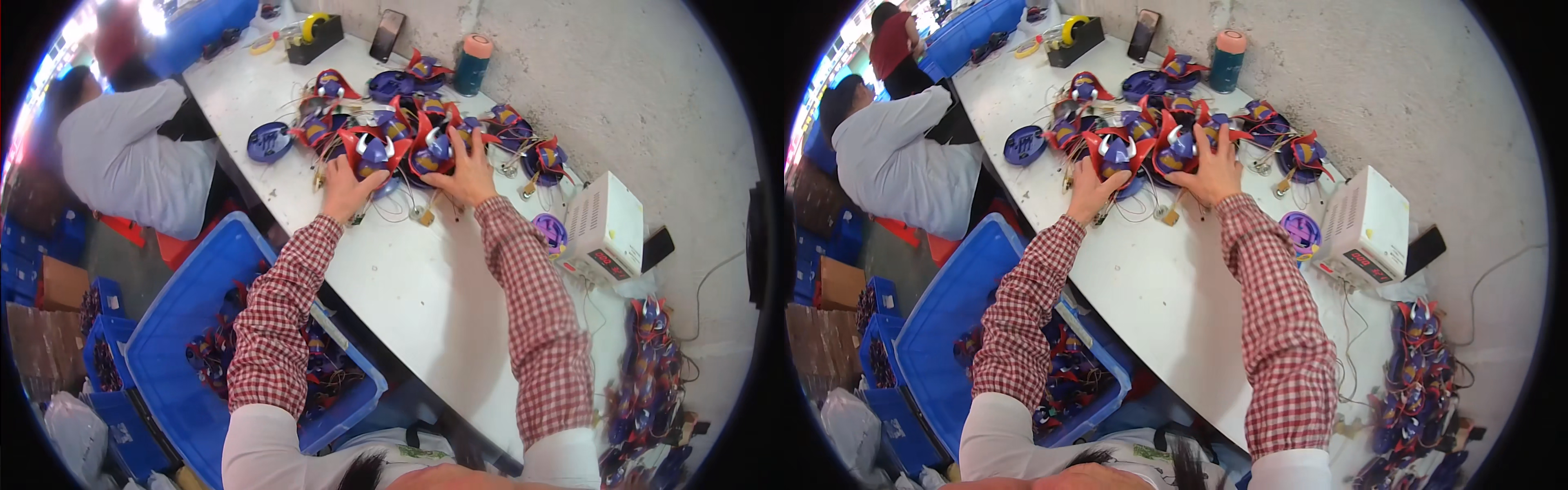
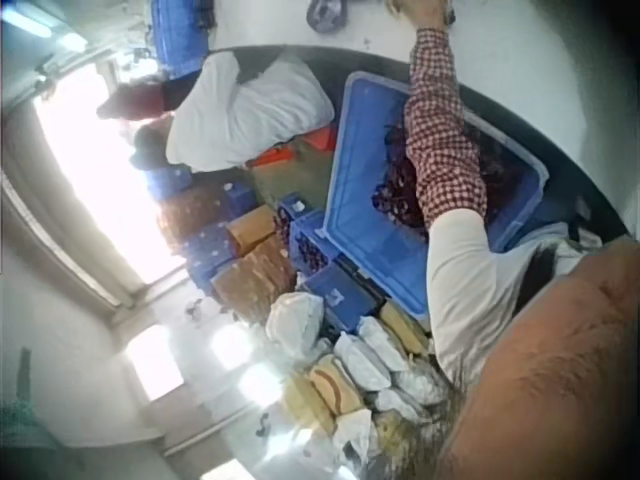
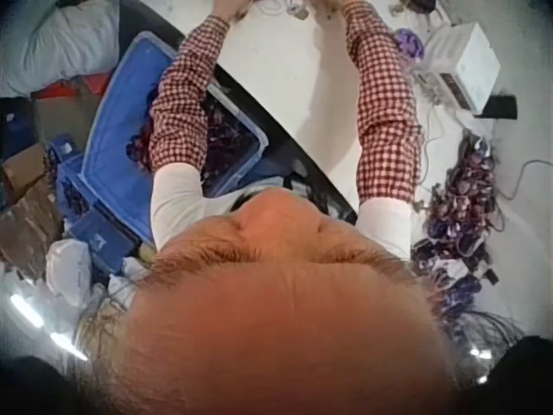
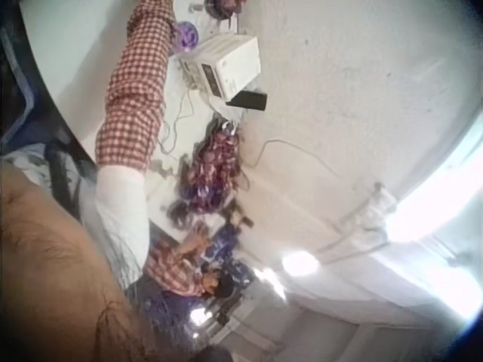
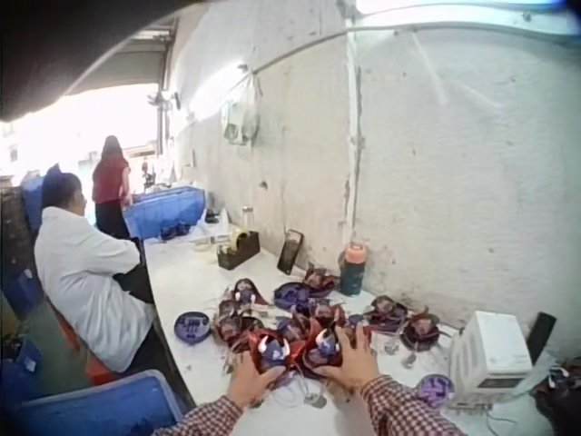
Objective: Assembling small electronic toy components by connecting wires and fitting plastic parts together.
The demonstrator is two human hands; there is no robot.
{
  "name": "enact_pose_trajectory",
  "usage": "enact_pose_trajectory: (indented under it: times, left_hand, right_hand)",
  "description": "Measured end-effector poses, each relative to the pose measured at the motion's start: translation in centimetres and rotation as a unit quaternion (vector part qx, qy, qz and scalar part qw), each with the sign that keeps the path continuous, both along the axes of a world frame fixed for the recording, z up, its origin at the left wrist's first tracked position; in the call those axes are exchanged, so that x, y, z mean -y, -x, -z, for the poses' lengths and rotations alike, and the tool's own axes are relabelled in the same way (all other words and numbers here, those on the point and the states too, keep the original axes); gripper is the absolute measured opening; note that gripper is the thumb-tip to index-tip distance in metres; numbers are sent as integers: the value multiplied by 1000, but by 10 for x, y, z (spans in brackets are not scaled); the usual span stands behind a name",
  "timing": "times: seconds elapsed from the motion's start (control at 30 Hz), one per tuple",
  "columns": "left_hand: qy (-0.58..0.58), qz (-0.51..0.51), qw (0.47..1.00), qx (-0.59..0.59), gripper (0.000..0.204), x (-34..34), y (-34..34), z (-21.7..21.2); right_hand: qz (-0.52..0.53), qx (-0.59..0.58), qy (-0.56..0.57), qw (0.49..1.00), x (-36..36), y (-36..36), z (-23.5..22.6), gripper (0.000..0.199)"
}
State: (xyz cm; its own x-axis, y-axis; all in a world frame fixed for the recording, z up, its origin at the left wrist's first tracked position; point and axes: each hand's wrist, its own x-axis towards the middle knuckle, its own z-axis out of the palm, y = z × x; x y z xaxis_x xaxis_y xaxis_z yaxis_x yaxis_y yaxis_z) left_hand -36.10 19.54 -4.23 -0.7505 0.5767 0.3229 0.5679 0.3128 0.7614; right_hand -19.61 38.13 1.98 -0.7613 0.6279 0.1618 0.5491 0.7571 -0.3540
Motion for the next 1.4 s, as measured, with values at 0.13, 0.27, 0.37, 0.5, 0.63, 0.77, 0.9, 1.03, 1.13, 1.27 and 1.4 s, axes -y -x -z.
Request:
enact_pose_trajectory:
  times: [0.13, 0.27, 0.37, 0.5, 0.63, 0.77, 0.9, 1.03, 1.13, 1.27, 1.4]
  left_hand:
    - [16, -58, 993, -97, 63, -27, -7, 21]
    - [48, -57, 958, -276, 37, 17, 10, 23]
    - [55, 7, 948, -315, 28, 31, -42, 14]
    - [-80, 72, 994, -7, 35, 65, -114, -38]
    - [-51, 338, 939, 43, 27, 63, -221, -69]
    - [-24, 497, 863, 84, 22, 33, -337, -96]
    - [-43, 555, 803, 214, 21, -57, -428, -97]
    - [-39, 500, 849, 170, 29, -173, -509, -89]
    - [8, 454, 882, 125, 37, -245, -527, -62]
    - [120, 430, 891, 81, 72, -283, -572, -58]
    - [145, 393, 908, 28, 77, -294, -599, -73]
  right_hand:
    - [43, 31, -147, 988, -3, -5, -7, 90]
    - [-53, -61, -43, 996, 28, -29, -22, 29]
    - [-76, 34, -94, 992, 65, -122, -75, 43]
    - [-82, -49, -110, 989, 108, -279, -126, 45]
    - [126, -93, -46, 987, 132, -445, -144, 47]
    - [318, -175, 104, 926, 142, -562, -134, 39]
    - [393, -236, 244, 854, 146, -603, -135, 34]
    - [344, -210, 191, 895, 114, -629, -122, 27]
    - [320, -209, 157, 911, 56, -615, -115, 25]
    - [328, -147, 48, 932, -26, -609, -101, 28]
    - [363, -166, 96, 912, -90, -593, -71, 30]
